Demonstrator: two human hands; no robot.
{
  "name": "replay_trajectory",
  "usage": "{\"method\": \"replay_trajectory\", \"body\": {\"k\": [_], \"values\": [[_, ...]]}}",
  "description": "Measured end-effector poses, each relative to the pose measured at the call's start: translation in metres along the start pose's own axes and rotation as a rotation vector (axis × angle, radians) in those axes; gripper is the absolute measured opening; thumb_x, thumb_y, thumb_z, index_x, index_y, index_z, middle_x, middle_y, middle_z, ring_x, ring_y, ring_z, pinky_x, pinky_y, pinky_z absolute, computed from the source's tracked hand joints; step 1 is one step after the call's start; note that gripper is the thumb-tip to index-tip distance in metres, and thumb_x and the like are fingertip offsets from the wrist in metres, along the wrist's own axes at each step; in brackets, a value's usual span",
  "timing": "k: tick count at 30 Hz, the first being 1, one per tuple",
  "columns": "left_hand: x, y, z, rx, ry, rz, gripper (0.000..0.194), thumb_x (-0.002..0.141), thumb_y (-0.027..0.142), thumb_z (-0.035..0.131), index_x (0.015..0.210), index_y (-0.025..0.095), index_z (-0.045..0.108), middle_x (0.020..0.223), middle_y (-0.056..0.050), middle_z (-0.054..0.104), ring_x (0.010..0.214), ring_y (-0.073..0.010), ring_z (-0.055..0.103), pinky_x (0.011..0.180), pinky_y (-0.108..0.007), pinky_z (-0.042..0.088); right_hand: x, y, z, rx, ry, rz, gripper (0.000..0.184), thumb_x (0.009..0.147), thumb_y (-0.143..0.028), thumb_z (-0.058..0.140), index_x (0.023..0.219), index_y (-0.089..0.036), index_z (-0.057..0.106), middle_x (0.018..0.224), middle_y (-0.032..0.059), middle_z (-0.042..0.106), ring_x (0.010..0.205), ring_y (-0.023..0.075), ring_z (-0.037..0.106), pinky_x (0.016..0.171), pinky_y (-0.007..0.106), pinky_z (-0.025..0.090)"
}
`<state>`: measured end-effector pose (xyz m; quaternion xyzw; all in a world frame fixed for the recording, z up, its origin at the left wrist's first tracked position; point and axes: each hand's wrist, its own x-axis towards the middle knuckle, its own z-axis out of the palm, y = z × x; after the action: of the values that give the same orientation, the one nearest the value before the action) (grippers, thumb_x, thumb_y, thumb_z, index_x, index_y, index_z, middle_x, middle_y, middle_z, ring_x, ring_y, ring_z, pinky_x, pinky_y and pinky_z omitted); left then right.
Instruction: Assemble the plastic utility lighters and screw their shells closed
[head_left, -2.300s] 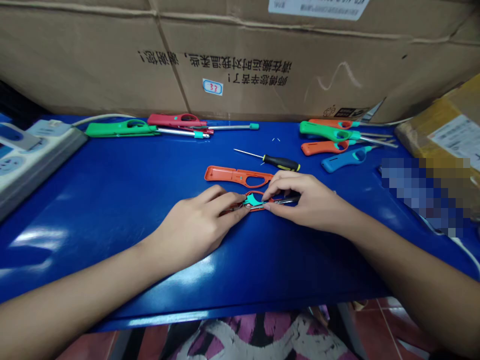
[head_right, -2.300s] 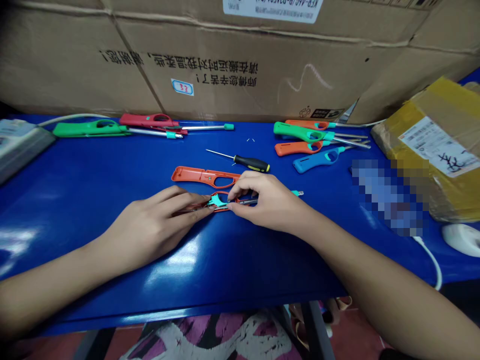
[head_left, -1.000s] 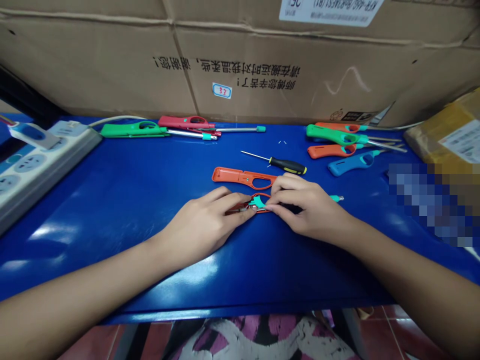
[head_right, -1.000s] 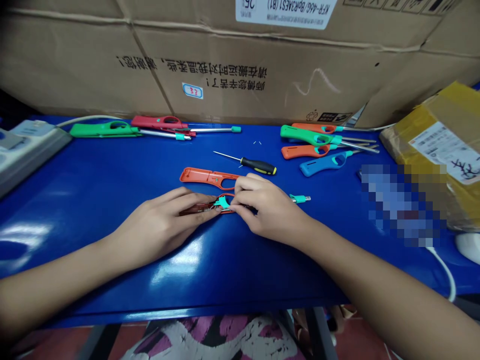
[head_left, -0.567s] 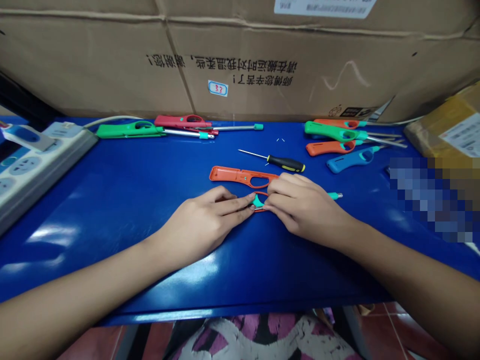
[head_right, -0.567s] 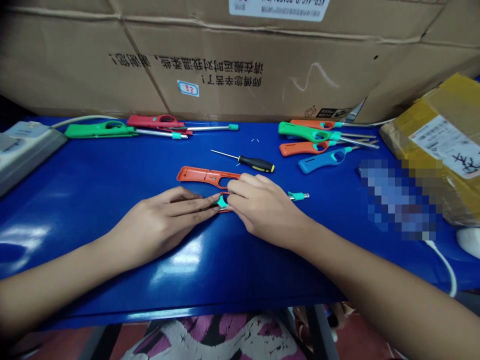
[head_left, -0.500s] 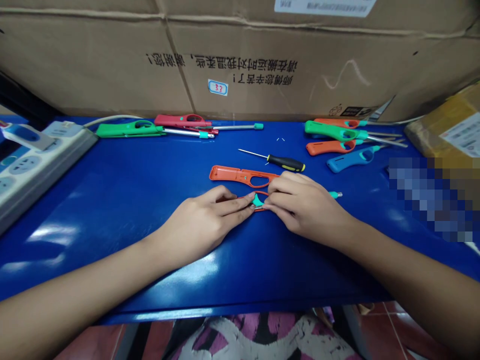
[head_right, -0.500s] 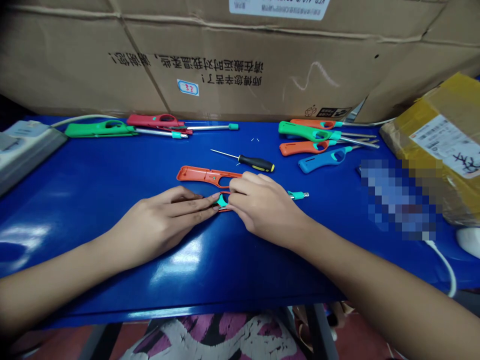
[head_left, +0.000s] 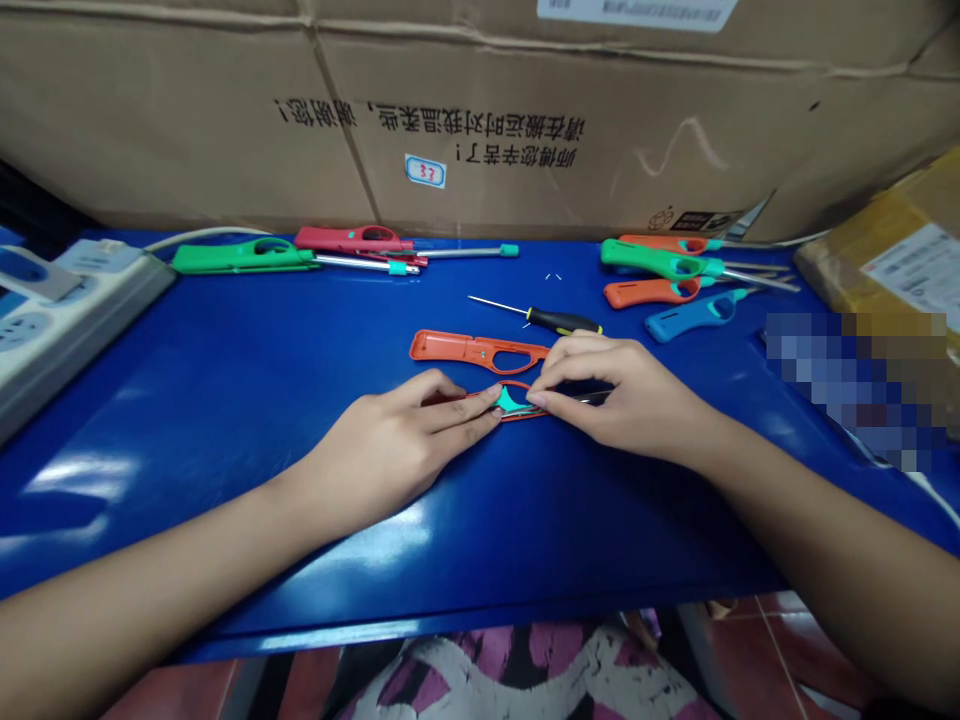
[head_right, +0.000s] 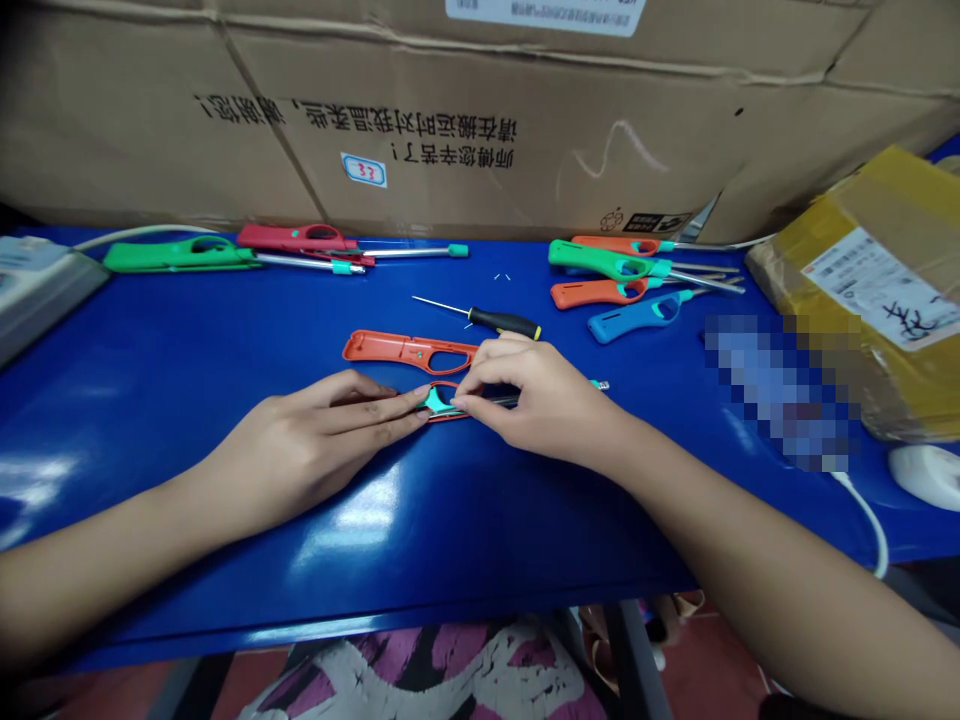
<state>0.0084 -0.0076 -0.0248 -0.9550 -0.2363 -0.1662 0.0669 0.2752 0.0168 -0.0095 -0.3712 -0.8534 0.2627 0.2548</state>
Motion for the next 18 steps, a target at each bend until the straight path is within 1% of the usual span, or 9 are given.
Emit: {"method": "replay_trajectory", "body": {"k": [2,4,6,8,14,18], "values": [[0.0004,-0.0002,-0.0002,-0.007,-0.003,0.000,0.034,0.102,0.018,0.051,0.132,0.018,0.065,0.135,-0.003,0.068,0.105,-0.0217,0.065,0.077,-0.032,0.062,-0.0007,0.0008,0.0021,-0.041,-0.042,-0.043,0.011,0.092,-0.018,0.066,0.084,-0.021,0.072,0.084,0.0032,0.070,0.083,0.0173,0.063,0.082,0.034,0.049],[0.0008,-0.0002,-0.0004,-0.014,0.000,-0.001,0.033,0.102,0.018,0.052,0.132,0.018,0.066,0.135,-0.004,0.068,0.104,-0.0219,0.065,0.077,-0.032,0.062,-0.0013,0.0019,0.0032,-0.111,-0.078,-0.117,0.014,0.095,-0.019,0.061,0.085,-0.019,0.070,0.085,0.0048,0.068,0.085,0.0183,0.060,0.082,0.035,0.048],[0.0010,-0.0001,-0.0004,-0.023,0.001,-0.006,0.034,0.101,0.018,0.052,0.132,0.018,0.065,0.135,-0.004,0.068,0.104,-0.0219,0.065,0.078,-0.033,0.062,-0.0018,0.0028,0.0035,-0.183,-0.093,-0.183,0.018,0.099,-0.020,0.055,0.087,-0.018,0.068,0.087,0.0064,0.066,0.086,0.0195,0.057,0.083,0.036,0.047],[0.0011,0.0000,-0.0003,-0.033,0.001,-0.014,0.035,0.101,0.017,0.052,0.134,0.018,0.065,0.134,-0.004,0.069,0.105,-0.0214,0.065,0.079,-0.032,0.061,-0.0022,0.0030,0.0035,-0.228,-0.097,-0.216,0.020,0.100,-0.021,0.051,0.088,-0.018,0.067,0.088,0.0068,0.065,0.086,0.0201,0.055,0.083,0.037,0.047],[-0.0002,-0.0002,0.0009,-0.031,0.001,-0.006,0.033,0.102,0.019,0.052,0.132,0.019,0.066,0.136,-0.004,0.068,0.106,-0.0218,0.064,0.081,-0.033,0.060,-0.0038,-0.0001,0.0050,-0.370,-0.121,-0.250,0.022,0.100,-0.018,0.047,0.089,-0.018,0.066,0.090,0.0078,0.067,0.087,0.0210,0.055,0.084,0.038,0.045],[-0.0009,0.0001,0.0027,-0.025,0.014,-0.016,0.033,0.103,0.019,0.049,0.131,0.018,0.066,0.135,-0.003,0.068,0.104,-0.0223,0.064,0.079,-0.033,0.060,-0.0045,0.0014,0.0077,-0.355,-0.095,-0.209,0.023,0.102,-0.022,0.046,0.088,-0.018,0.065,0.089,0.0074,0.066,0.085,0.0207,0.054,0.081,0.037,0.044]]}}
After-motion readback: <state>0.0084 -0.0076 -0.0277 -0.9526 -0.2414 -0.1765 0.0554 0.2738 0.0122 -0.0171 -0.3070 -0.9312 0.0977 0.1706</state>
